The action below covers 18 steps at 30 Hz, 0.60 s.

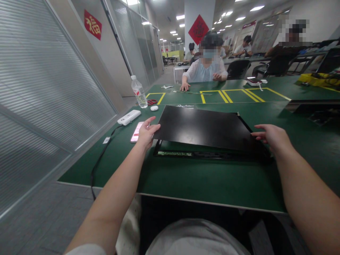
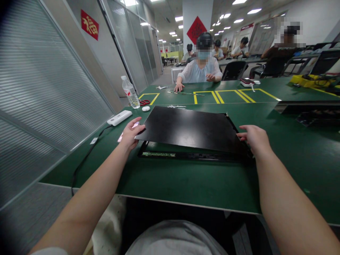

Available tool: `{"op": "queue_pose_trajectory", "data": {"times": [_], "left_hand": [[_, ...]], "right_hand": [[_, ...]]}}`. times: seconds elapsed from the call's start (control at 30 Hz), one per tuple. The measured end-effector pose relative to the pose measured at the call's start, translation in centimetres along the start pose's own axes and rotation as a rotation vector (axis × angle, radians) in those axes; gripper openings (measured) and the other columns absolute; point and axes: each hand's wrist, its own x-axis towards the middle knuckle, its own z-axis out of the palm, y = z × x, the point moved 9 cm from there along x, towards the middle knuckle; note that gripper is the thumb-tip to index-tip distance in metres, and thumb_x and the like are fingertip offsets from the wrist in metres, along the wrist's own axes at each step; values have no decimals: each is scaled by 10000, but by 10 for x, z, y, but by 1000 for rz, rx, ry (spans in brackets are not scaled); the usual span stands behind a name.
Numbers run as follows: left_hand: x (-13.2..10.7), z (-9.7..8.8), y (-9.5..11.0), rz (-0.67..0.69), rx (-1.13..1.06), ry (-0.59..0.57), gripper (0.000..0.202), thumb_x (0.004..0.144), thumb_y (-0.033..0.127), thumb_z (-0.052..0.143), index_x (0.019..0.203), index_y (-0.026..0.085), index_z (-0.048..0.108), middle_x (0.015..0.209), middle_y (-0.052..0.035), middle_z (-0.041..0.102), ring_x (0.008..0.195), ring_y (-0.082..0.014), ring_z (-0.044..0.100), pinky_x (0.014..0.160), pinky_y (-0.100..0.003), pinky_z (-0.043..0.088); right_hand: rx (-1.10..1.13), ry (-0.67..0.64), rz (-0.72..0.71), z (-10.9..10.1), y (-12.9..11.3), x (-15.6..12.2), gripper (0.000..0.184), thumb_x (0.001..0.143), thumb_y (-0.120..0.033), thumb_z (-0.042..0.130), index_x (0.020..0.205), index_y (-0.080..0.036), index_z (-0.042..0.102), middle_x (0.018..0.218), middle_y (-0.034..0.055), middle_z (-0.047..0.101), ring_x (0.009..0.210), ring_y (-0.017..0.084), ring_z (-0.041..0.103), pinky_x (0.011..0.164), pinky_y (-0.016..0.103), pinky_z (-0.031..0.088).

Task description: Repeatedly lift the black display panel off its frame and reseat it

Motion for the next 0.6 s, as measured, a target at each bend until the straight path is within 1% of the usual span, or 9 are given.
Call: {"op": "queue_pose_trajectory", "data": {"times": [0.17, 0.37, 0.47, 0.6], "left_hand": [[-2, 3, -5, -14, 5, -11, 818, 503, 216, 942, 1257, 147, 633, 696, 4, 744, 635, -174, 712, 682, -292, 572], [-3, 5, -8, -30, -4, -11, 813, 489, 214, 954, 1232, 137, 633, 686, 0, 746, 618, -167, 705, 677, -291, 582], [-3, 6, -12, -40, 4, -20, 797, 509, 214, 951, 1236, 137, 632, 680, 0, 743, 622, -175, 710, 671, -295, 586], [-2, 6, -16, -57, 13, -14, 753, 554, 194, 934, 1241, 140, 631, 669, 0, 738, 621, -177, 712, 654, -285, 586]], "right_hand": [[-26, 12, -5, -2, 3, 4, 444, 717, -320, 500, 1082, -184, 715, 795, 93, 738, 610, 154, 552, 558, 289, 332], [-47, 25, -45, -3, 2, 5, 403, 718, -326, 502, 1030, -190, 716, 738, 73, 713, 635, 166, 567, 590, 297, 351], [-44, 38, -52, -3, 0, 3, 380, 725, -322, 497, 1001, -179, 715, 714, 72, 696, 624, 165, 561, 586, 294, 357], [-79, 42, -49, -3, -2, 0, 327, 724, -312, 516, 956, -194, 715, 728, 59, 699, 638, 159, 574, 601, 292, 375]]}}
